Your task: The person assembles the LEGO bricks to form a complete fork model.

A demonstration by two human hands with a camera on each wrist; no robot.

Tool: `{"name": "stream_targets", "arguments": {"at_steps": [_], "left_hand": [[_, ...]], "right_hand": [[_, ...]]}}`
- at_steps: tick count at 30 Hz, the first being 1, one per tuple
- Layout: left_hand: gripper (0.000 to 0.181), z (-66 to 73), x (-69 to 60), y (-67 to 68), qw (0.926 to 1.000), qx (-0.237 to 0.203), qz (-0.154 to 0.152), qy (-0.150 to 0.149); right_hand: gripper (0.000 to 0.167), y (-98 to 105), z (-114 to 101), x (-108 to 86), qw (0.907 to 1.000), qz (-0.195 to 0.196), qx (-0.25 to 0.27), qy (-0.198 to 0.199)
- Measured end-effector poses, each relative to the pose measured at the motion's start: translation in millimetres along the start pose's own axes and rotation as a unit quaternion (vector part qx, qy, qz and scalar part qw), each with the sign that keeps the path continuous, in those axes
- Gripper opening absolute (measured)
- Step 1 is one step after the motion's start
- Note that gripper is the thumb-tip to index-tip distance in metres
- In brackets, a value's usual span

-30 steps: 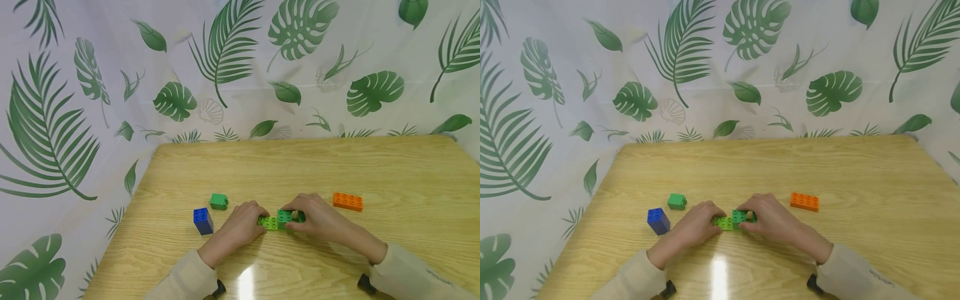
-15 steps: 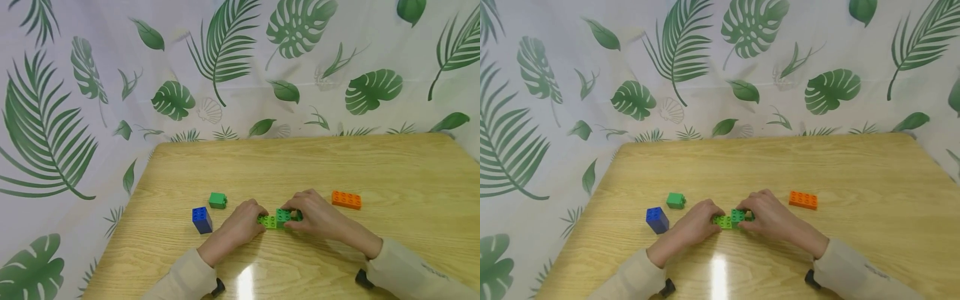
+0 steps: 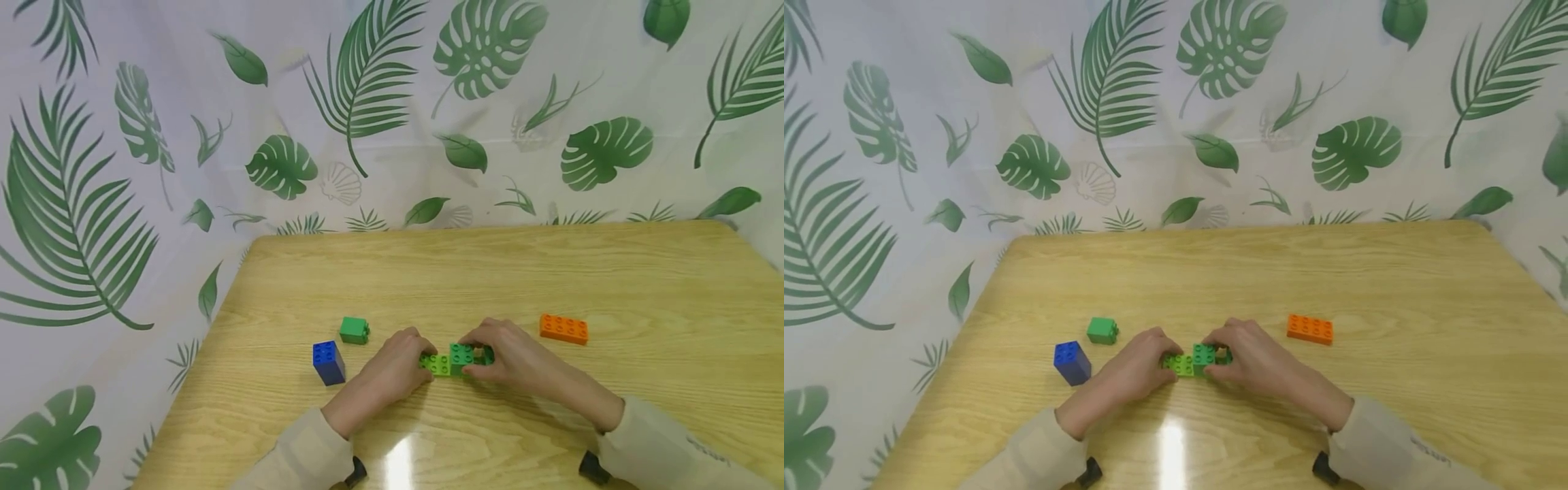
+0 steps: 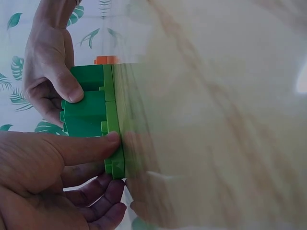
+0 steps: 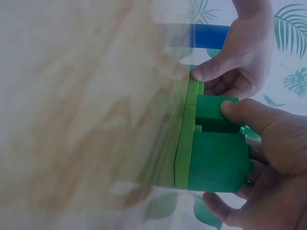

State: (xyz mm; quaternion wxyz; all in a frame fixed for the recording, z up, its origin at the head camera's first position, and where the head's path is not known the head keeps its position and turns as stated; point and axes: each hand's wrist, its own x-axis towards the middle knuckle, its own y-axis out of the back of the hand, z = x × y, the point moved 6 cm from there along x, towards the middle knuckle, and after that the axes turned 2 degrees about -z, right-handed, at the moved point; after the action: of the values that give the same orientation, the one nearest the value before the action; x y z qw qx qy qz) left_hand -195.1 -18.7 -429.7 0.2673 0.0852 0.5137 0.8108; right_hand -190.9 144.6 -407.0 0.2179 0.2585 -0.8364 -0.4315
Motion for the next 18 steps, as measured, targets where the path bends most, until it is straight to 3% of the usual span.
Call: {"name": "stream_targets", "arguments": {"at_steps": [18], "left_hand": [[0.032,1.1,-1.0,-0.1,0.9999,-0.012,0.006,0.009]], "right_hand": [[0.036,-1.6,1.2,1.6,0.9995,-0.013,-0.023,-0.015]]}}
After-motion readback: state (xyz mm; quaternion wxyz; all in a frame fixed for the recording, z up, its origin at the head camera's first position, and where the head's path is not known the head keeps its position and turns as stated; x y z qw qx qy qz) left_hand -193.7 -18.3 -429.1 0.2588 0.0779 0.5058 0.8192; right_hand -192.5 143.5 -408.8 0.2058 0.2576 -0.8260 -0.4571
